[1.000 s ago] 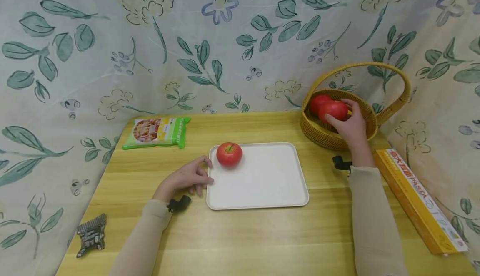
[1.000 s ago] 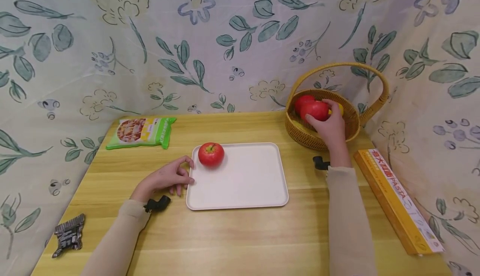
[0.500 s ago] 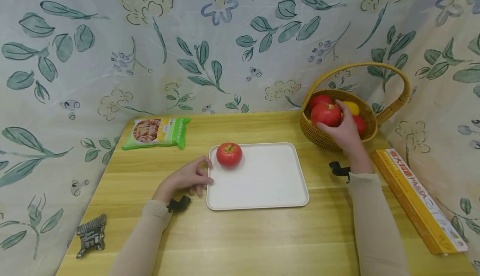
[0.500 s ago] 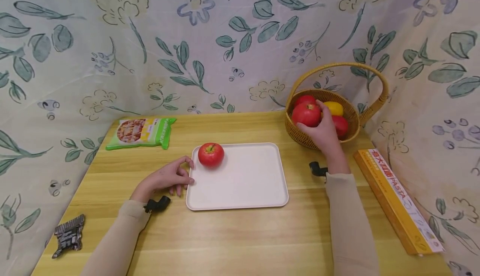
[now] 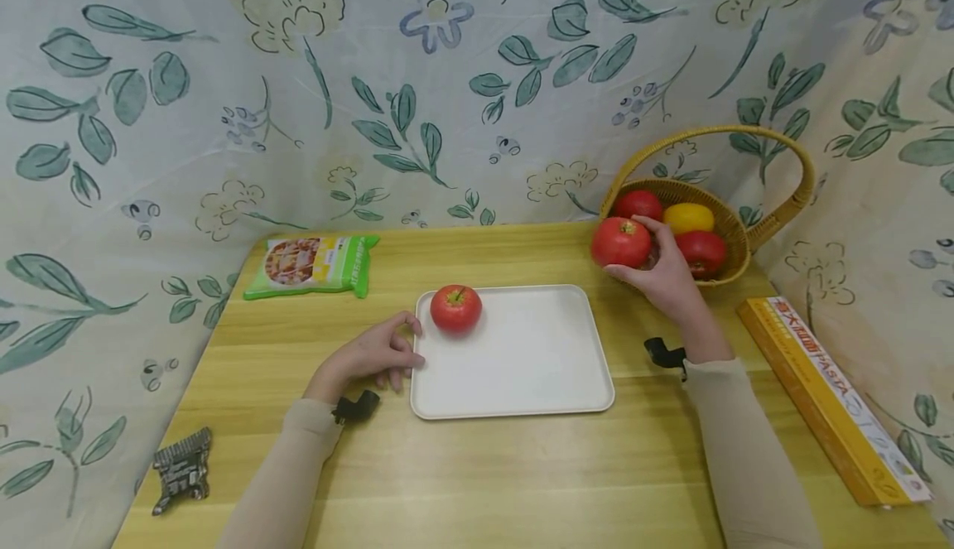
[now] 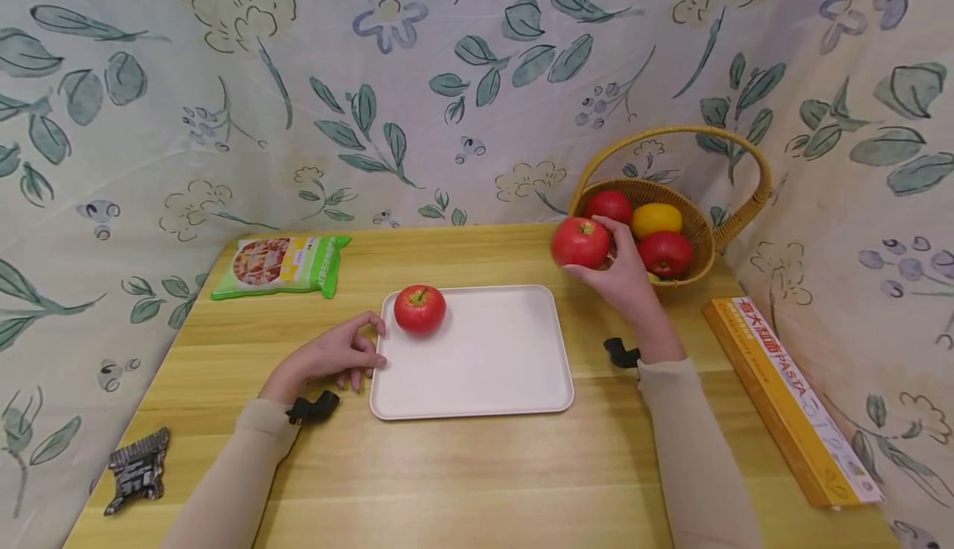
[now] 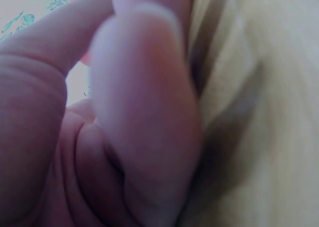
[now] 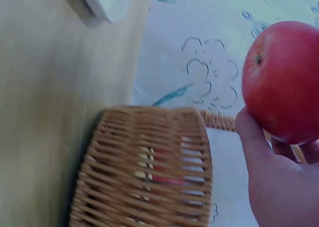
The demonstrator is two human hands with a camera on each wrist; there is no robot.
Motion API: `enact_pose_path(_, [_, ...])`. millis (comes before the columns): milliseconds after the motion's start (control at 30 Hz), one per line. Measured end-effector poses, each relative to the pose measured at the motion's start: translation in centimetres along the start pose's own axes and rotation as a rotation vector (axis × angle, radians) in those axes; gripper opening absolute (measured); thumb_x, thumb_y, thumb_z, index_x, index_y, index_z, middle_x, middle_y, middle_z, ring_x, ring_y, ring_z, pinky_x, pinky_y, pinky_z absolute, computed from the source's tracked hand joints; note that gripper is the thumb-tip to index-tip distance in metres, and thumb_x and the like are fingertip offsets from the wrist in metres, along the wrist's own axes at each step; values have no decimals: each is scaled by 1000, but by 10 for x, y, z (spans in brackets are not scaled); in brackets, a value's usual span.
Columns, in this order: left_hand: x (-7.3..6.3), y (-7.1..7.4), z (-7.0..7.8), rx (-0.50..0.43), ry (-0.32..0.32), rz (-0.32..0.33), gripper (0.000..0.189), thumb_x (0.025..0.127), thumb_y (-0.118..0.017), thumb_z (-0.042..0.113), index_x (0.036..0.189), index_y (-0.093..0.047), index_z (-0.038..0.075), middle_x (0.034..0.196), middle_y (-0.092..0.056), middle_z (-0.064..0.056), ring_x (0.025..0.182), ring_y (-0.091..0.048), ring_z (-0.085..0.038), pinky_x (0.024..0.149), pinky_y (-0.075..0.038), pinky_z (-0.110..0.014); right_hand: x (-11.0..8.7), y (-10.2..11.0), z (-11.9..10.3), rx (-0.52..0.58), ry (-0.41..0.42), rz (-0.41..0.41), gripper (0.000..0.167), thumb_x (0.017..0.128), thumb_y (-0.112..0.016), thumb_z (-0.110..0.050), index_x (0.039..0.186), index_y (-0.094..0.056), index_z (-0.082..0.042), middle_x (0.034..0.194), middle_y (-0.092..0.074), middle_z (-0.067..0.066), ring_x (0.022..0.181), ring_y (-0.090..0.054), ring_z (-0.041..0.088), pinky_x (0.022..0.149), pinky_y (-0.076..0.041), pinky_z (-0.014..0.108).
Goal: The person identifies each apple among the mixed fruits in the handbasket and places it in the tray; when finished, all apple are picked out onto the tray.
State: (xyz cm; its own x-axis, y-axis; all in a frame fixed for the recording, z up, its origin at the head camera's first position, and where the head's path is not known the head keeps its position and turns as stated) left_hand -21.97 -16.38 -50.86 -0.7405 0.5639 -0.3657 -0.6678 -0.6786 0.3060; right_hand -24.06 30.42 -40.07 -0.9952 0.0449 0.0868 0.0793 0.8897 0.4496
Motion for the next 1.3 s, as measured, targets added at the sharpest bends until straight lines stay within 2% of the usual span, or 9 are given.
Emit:
enact_pose_path(233, [-1, 0, 1, -7, -1, -1, 54, 94, -82, 30, 131, -45, 17, 77, -73, -4, 51, -67, -17, 44, -46, -25, -9, -21, 3, 34, 60, -80, 87, 95, -81, -16, 163, -26, -13, 168, -30, 18, 150, -39, 42, 121, -39, 61])
enact_pose_path(467, [-1, 0, 1, -3, -11, 0, 53, 95, -81, 29, 131, -45, 16, 77, -72, -4, 51, -67, -17, 45, -46, -24, -14, -46, 9, 70, 40, -188, 87, 92, -83, -12, 161, -30, -10, 165, -34, 20, 149, -41, 44, 122, -38, 64])
enact_pose_path(733, [-2, -1, 1, -3, -9, -2, 53, 95, -81, 30, 132, -46, 16, 77, -73, -4, 52, -67, -17, 45, -46, -24, -15, -69, 27, -20, 13, -314, 89, 89, -86, -17, 158, -31, -11, 161, -38, 25, 147, -44, 48, 120, -40, 66])
enact_pose_path(1067, [-2, -1, 3, -12, -2, 0, 53, 95, -81, 29, 132, -46, 16, 77, -72, -4, 51, -67, -16, 45, -46, -24, -17, -78, 37, -68, 45, -350, 89, 85, -88, -16, 155, -33, -9, 156, -45, 27, 142, -48, 47, 118, -42, 67])
enact_pose_path(1300, [-2, -1, 2, -8, 1, 1, 53, 95, -81, 29, 131, -45, 16, 76, -71, -4, 51, -66, -16, 44, -46, -25, -17, -78, 39, -76, 20, -382, 93, 85, -89, -18, 157, -31, -10, 158, -42, 27, 144, -45, 47, 118, -42, 67])
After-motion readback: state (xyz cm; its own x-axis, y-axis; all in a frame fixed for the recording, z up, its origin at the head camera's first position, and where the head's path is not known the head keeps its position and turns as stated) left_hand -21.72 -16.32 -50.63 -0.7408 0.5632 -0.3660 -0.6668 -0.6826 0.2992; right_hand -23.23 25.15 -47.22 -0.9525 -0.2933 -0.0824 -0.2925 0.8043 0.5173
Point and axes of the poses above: each hand's wrist, its own x-axis towards the middle knuckle, its own y-axis out of the back of the hand, z = x × y, the point moved 4 cm from there along x, towards the middle knuckle
